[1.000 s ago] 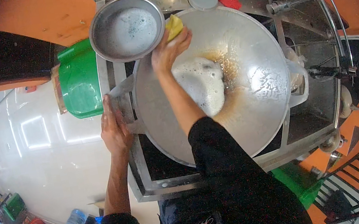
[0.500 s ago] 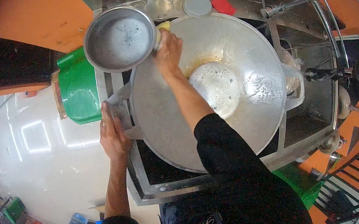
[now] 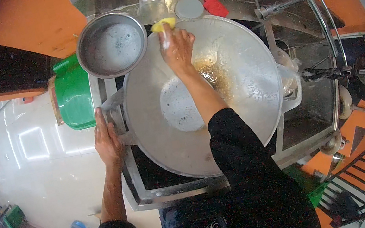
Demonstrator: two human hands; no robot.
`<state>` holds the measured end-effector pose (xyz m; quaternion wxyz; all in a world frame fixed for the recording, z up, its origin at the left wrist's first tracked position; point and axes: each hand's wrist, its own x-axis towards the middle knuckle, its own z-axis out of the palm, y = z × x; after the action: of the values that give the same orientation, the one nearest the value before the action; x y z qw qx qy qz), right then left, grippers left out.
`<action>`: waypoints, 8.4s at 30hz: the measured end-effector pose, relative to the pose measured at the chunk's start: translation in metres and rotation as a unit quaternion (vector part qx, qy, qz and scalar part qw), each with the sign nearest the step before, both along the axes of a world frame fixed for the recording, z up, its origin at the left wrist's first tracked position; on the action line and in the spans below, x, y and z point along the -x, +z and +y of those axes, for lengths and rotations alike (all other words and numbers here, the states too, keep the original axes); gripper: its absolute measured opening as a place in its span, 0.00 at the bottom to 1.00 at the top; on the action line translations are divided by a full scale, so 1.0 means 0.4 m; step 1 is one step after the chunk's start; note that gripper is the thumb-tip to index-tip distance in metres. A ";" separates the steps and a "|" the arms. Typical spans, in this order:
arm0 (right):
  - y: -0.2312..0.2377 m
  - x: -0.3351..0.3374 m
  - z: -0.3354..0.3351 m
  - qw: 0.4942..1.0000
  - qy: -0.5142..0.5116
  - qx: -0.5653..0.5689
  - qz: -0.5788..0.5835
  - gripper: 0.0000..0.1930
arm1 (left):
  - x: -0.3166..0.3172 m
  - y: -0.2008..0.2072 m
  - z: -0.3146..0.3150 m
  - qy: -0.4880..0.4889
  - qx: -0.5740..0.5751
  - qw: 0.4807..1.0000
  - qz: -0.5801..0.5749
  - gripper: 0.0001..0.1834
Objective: The person scrapes the inside of a large wok with a spatula, carries it to a sink, and then washes it with water and a soapy sponge.
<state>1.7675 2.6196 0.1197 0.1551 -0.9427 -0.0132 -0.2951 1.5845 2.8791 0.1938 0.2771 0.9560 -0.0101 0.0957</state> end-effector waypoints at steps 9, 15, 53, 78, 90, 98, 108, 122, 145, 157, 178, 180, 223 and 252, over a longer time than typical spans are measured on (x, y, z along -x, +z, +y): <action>-0.030 0.046 -0.221 0.985 0.054 0.159 0.025 0.24 | 0.001 0.003 0.003 0.009 0.027 0.998 0.048 0.26; 0.071 -0.017 -0.266 0.985 0.126 0.089 0.074 0.18 | 0.000 0.000 -0.001 0.012 0.020 1.000 0.013 0.25; 0.063 0.132 -0.595 0.955 0.082 0.244 0.144 0.24 | -0.008 0.005 -0.009 -0.009 0.033 0.999 0.005 0.25; 0.146 0.288 -0.750 0.761 0.285 0.489 0.317 0.25 | 0.002 0.000 -0.006 0.011 0.016 1.000 0.012 0.24; 0.180 0.198 -0.736 0.840 0.261 0.392 0.270 0.26 | 0.005 -0.004 -0.017 0.047 0.035 0.998 0.032 0.24; 0.032 0.204 -0.573 0.832 0.293 0.423 0.209 0.25 | 0.031 -0.006 -0.005 0.069 0.023 0.997 0.038 0.23; 0.012 0.076 -0.493 0.845 0.282 0.403 0.210 0.27 | 0.025 -0.027 -0.012 0.067 0.004 0.998 0.019 0.23; -0.104 0.199 -0.417 0.858 0.282 0.337 0.265 0.25 | 0.018 -0.013 -0.015 0.065 0.023 0.997 0.021 0.23; -0.102 0.598 -0.287 0.844 0.249 0.175 0.442 0.22 | 0.027 -0.027 0.014 0.057 0.006 0.998 0.011 0.26; -0.260 0.352 0.156 0.991 0.089 -0.091 0.051 0.28 | 0.014 -0.034 0.015 0.017 0.009 0.999 -0.031 0.27; 0.082 0.810 -0.405 0.815 0.143 0.186 0.529 0.26 | 0.026 -0.050 0.034 -0.008 0.006 0.999 -0.037 0.27; -0.034 0.763 -0.396 0.862 0.117 0.185 0.457 0.27 | 0.008 -0.049 0.005 -0.009 0.010 0.999 -0.034 0.27; -0.101 0.441 -0.365 0.645 0.411 0.381 0.519 0.24 | 0.022 -0.027 -0.009 0.071 0.002 0.997 0.029 0.24; -0.189 0.413 -0.180 0.893 0.229 0.171 0.348 0.33 | 0.018 -0.037 -0.009 0.044 0.007 0.999 -0.008 0.24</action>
<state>1.6025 2.5476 0.0441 0.0498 -0.9680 -0.2237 0.1018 1.5774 2.8755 0.1791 0.2791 0.9528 0.0306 0.1157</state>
